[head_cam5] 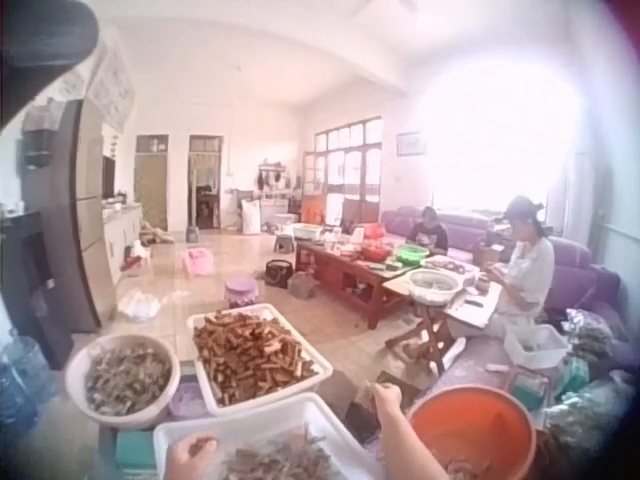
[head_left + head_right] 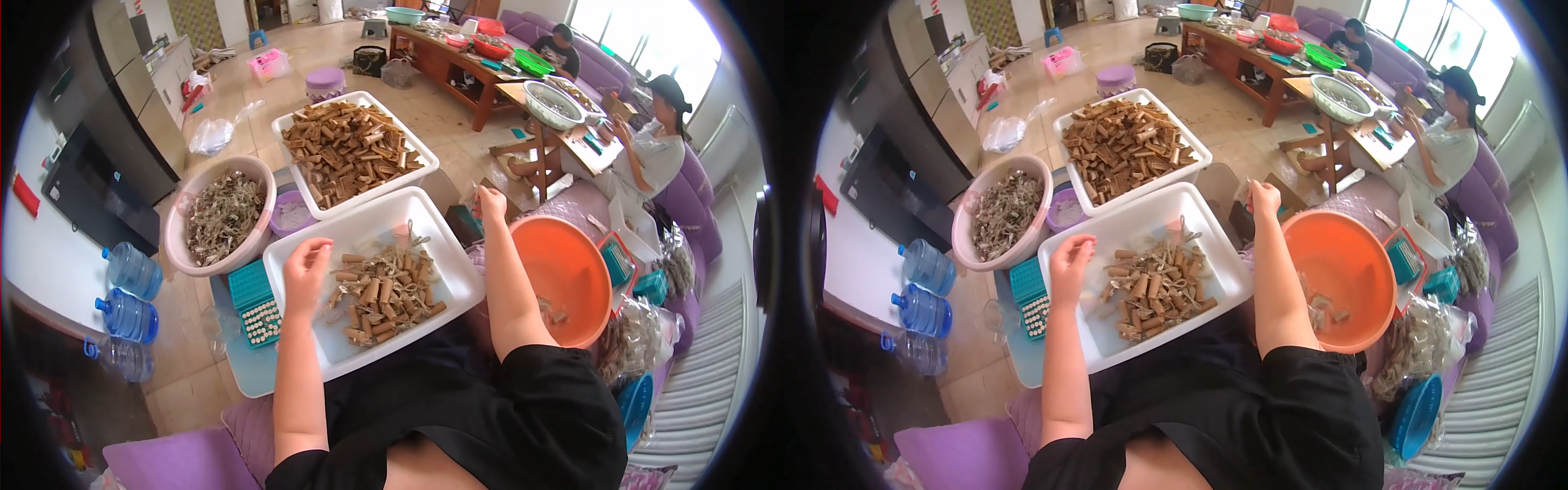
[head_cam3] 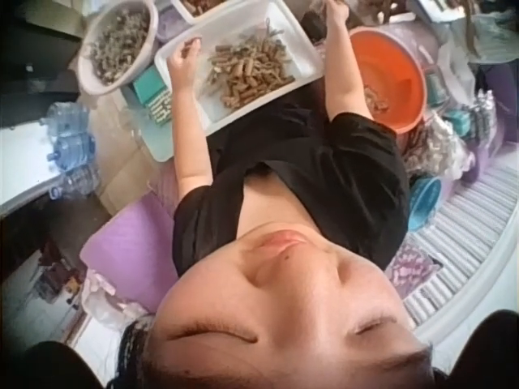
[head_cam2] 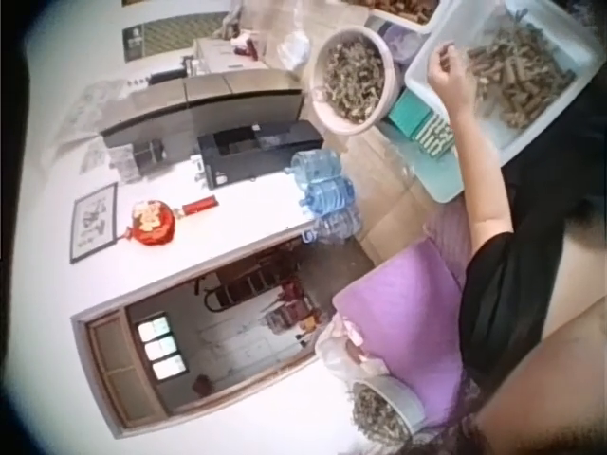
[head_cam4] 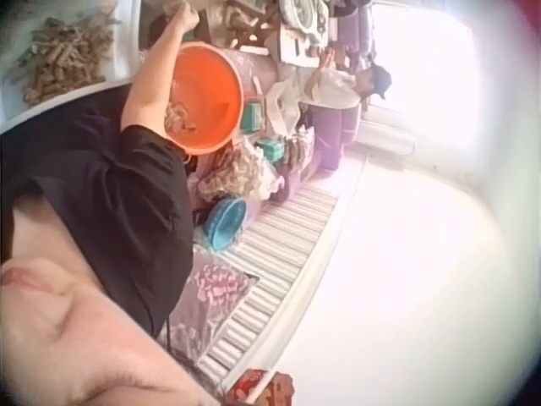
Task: The person packs small brown cylindrical tubes into plastic bags by hand at a low table.
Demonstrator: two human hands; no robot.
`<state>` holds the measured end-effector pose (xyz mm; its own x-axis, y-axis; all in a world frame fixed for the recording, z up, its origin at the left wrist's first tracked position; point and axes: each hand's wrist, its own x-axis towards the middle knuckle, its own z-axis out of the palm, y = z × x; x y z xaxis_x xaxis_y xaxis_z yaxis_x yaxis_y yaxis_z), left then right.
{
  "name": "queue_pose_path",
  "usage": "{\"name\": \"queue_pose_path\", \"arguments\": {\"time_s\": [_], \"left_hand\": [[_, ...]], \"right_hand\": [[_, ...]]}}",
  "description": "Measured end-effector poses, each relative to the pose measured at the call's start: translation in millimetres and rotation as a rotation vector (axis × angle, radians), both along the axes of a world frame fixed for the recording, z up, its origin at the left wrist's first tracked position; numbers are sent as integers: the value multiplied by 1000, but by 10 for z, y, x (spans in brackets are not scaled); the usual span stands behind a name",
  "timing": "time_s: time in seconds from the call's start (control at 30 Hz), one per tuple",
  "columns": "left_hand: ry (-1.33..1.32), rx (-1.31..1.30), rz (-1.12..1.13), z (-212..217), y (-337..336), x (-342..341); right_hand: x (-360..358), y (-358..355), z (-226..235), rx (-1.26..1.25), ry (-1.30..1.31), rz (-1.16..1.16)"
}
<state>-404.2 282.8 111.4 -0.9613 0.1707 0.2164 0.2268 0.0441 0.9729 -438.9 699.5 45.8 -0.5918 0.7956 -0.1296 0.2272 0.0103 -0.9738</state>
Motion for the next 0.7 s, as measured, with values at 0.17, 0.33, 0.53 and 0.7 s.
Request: {"name": "queue_pose_path", "arguments": {"time_s": [0.17,0.33,0.53,0.7], "left_hand": [[95,-30,135,153,-596,564],[2,-120,389,-283,-1457,984],[330,-743,525,-672,-1271,1137],[336,-834,594,-1027,-1101,1210]], "right_hand": [[690,102,922,175,81,145],[1548,604,1074,177,-266,402],[1971,668,713,713,-359,520],[1569,-281,917,602,-119,786]]}}
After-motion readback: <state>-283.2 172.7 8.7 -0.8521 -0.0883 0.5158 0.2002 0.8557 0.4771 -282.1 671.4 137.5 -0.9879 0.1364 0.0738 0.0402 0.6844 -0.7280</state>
